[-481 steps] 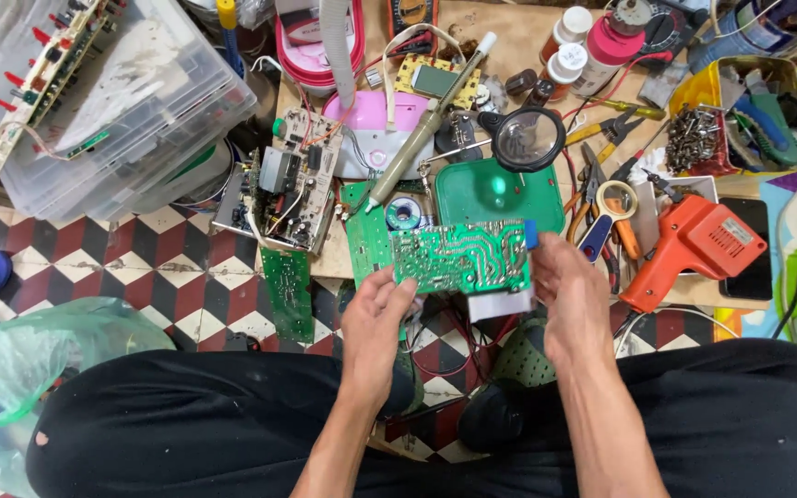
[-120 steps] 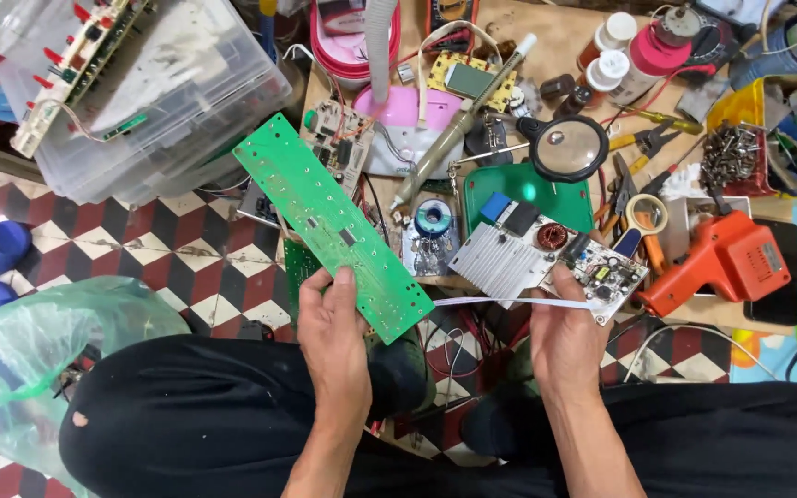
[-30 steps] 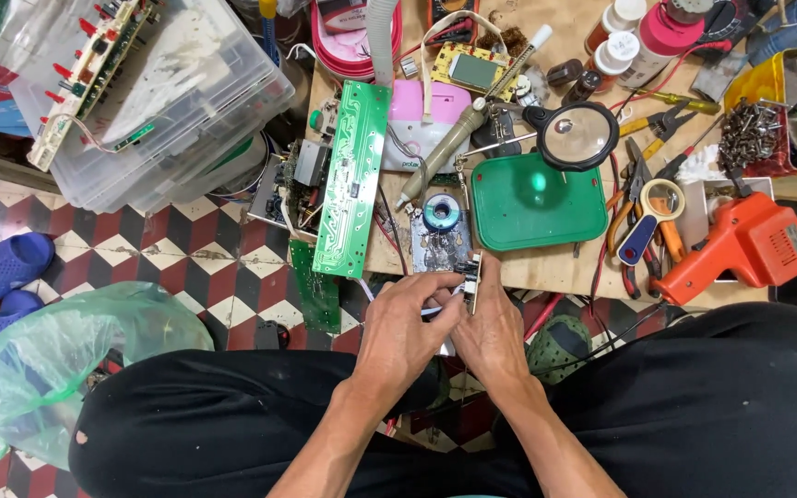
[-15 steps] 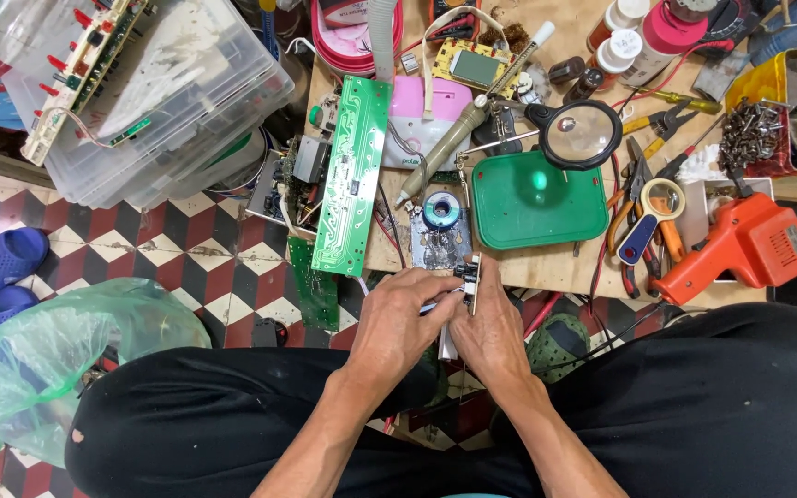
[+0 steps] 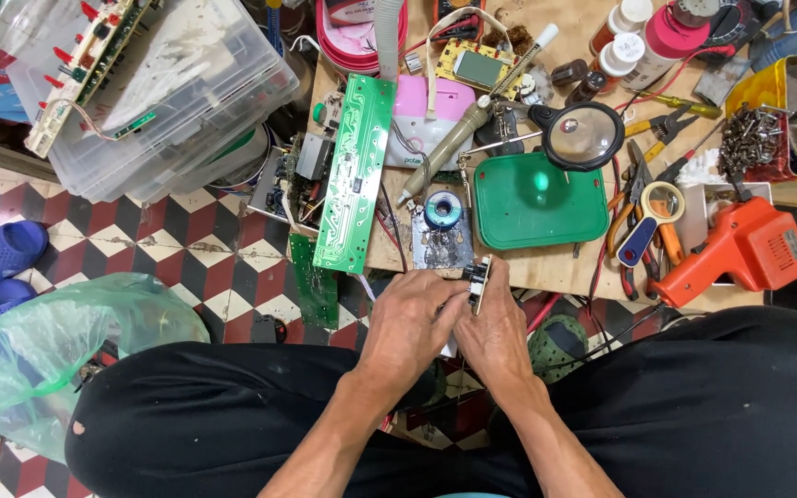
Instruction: The person sits on the floor and uses a heat gun on a green circuit board. They then use a multimeter to test a white power supply unit, connecting the probes to various points on the board.
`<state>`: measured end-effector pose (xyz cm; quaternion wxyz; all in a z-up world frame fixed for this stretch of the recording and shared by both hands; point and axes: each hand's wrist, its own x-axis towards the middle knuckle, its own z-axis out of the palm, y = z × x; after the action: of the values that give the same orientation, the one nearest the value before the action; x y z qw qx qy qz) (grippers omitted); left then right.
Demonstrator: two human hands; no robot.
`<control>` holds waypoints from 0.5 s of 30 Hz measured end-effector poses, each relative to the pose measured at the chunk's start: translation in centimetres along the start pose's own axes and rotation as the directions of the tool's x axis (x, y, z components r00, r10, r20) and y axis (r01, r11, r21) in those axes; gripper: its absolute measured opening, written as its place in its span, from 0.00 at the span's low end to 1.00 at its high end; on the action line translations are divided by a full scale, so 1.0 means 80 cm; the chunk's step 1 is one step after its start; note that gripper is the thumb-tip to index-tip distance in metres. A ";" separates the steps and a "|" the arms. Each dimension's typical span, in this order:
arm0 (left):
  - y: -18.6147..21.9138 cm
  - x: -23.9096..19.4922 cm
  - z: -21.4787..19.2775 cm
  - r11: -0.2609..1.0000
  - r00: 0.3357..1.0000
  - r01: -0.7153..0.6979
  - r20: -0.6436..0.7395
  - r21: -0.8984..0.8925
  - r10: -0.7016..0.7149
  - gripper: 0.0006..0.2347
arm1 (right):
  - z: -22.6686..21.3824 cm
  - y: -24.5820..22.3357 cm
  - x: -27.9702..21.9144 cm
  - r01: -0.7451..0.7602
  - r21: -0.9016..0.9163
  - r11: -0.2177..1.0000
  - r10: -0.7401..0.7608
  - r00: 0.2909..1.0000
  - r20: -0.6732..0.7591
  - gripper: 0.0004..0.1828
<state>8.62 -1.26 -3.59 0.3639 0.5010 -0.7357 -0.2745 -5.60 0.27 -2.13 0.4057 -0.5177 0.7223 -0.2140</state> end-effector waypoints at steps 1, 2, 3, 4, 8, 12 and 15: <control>0.000 0.001 -0.002 1.000 1.000 0.000 0.000 -0.001 0.000 0.05 | 0.000 -0.002 0.001 0.000 -0.001 1.000 0.000 1.000 0.000 0.34; 0.000 0.001 -0.003 1.000 1.000 0.008 0.011 -0.003 -0.008 0.05 | -0.001 -0.002 0.001 -0.011 0.001 1.000 0.011 1.000 0.011 0.34; 0.000 0.002 -0.004 1.000 1.000 0.016 0.022 -0.005 -0.015 0.05 | -0.002 -0.003 0.001 -0.021 0.004 1.000 0.021 1.000 0.022 0.34; -0.003 0.004 -0.007 1.000 1.000 0.018 0.021 -0.006 -0.018 0.05 | -0.003 -0.002 0.002 -0.021 0.002 1.000 0.021 0.999 0.024 0.34; -0.006 0.018 -0.029 0.997 0.987 0.029 0.160 -0.076 -0.017 0.05 | -0.005 -0.010 0.002 -0.059 0.024 0.998 0.058 0.997 0.047 0.34; 0.002 0.037 -0.048 0.981 0.965 0.063 0.261 -0.182 -0.014 0.05 | -0.009 -0.022 -0.005 -0.078 0.017 0.997 0.077 0.995 0.057 0.31; 0.004 0.038 -0.047 0.980 0.964 0.071 0.266 -0.185 -0.020 0.05 | -0.013 -0.029 -0.008 -0.085 0.040 0.996 0.082 0.995 0.062 0.32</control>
<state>10.78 -4.17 -0.34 0.3037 0.4395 -0.7354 -0.4168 -5.04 -0.16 0.41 0.4470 -0.4844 0.7259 -0.1966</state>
